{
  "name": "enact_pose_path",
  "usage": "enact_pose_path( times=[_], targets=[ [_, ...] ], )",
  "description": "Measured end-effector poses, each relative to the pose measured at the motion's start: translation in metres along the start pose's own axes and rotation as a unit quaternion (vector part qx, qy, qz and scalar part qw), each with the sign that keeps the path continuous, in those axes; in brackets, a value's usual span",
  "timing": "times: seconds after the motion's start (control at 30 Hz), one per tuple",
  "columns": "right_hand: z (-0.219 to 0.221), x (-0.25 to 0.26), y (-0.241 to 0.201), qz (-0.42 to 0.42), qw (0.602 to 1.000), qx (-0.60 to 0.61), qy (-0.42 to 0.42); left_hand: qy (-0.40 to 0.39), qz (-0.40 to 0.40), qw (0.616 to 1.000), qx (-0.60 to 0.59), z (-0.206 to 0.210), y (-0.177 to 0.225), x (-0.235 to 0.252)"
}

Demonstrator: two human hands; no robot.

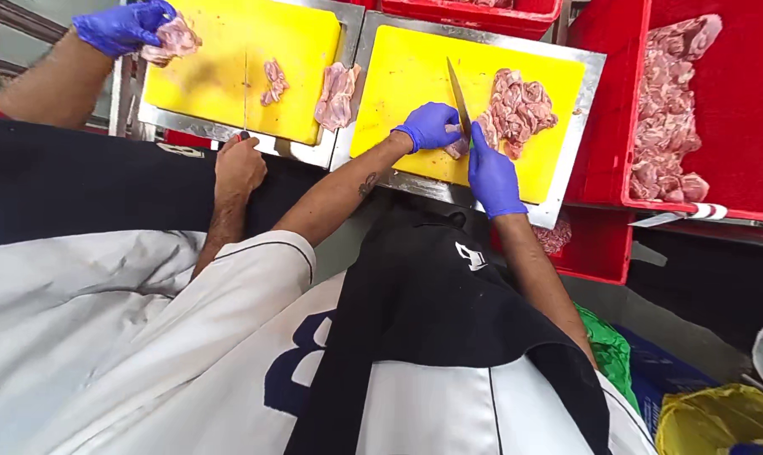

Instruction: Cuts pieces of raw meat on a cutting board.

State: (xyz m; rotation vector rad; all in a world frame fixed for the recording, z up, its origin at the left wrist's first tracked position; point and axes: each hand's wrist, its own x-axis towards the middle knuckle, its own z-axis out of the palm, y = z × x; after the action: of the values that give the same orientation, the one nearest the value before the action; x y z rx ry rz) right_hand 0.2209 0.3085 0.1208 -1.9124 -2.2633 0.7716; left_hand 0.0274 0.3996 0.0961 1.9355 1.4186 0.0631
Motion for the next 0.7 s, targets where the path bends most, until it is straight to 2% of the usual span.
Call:
enact_pose_path(
  times=[0.07,0.13,0.2,0.23,0.3,0.37,0.43,0.47,0.5,0.53,0.6,0.63,0.7],
  targets=[
    [0.001,0.007,0.001,-0.008,1.000,0.019,0.002,0.022,0.031,0.992,-0.124,-0.008,-0.009,-0.008],
    [-0.003,0.004,0.015,-0.020,0.998,0.051,0.009,0.054,0.041,0.961,-0.267,-0.017,-0.010,-0.021],
    [-0.010,-0.010,0.020,-0.033,0.995,0.088,0.037,0.082,0.011,0.931,-0.355,-0.020,-0.010,-0.041],
    [-0.012,-0.020,0.017,-0.038,0.992,0.106,0.047,0.096,-0.020,0.935,-0.341,-0.018,-0.013,-0.053],
    [-0.015,-0.029,0.004,-0.053,0.988,0.137,0.048,0.120,-0.106,0.971,-0.180,-0.014,-0.027,-0.067],
    [-0.006,-0.038,-0.001,-0.051,0.979,0.194,-0.026,0.123,-0.198,0.971,-0.046,0.001,-0.041,-0.080],
    [0.009,-0.036,0.009,-0.014,0.940,0.309,-0.142,0.129,-0.250,0.960,-0.011,0.004,-0.049,-0.087],
    [0.016,-0.033,0.017,0.012,0.918,0.361,-0.163,0.129,-0.261,0.957,-0.012,0.002,-0.050,-0.087],
    [0.020,-0.033,0.023,0.030,0.910,0.386,-0.150,0.132,-0.261,0.956,-0.016,0.001,-0.049,-0.088],
    [0.020,-0.032,0.026,0.032,0.924,0.363,-0.113,0.147,-0.243,0.959,-0.015,0.001,-0.049,-0.087],
    [0.012,-0.033,0.020,-0.001,0.978,0.206,-0.031,0.192,-0.147,0.970,-0.018,0.004,-0.053,-0.082],
    [0.003,-0.038,0.012,-0.028,0.991,0.130,-0.020,0.208,-0.090,0.974,-0.022,0.006,-0.054,-0.078],
    [-0.019,-0.052,-0.005,-0.076,0.996,0.005,-0.057,0.224,-0.013,0.974,-0.019,0.012,-0.057,-0.067]
  ],
)
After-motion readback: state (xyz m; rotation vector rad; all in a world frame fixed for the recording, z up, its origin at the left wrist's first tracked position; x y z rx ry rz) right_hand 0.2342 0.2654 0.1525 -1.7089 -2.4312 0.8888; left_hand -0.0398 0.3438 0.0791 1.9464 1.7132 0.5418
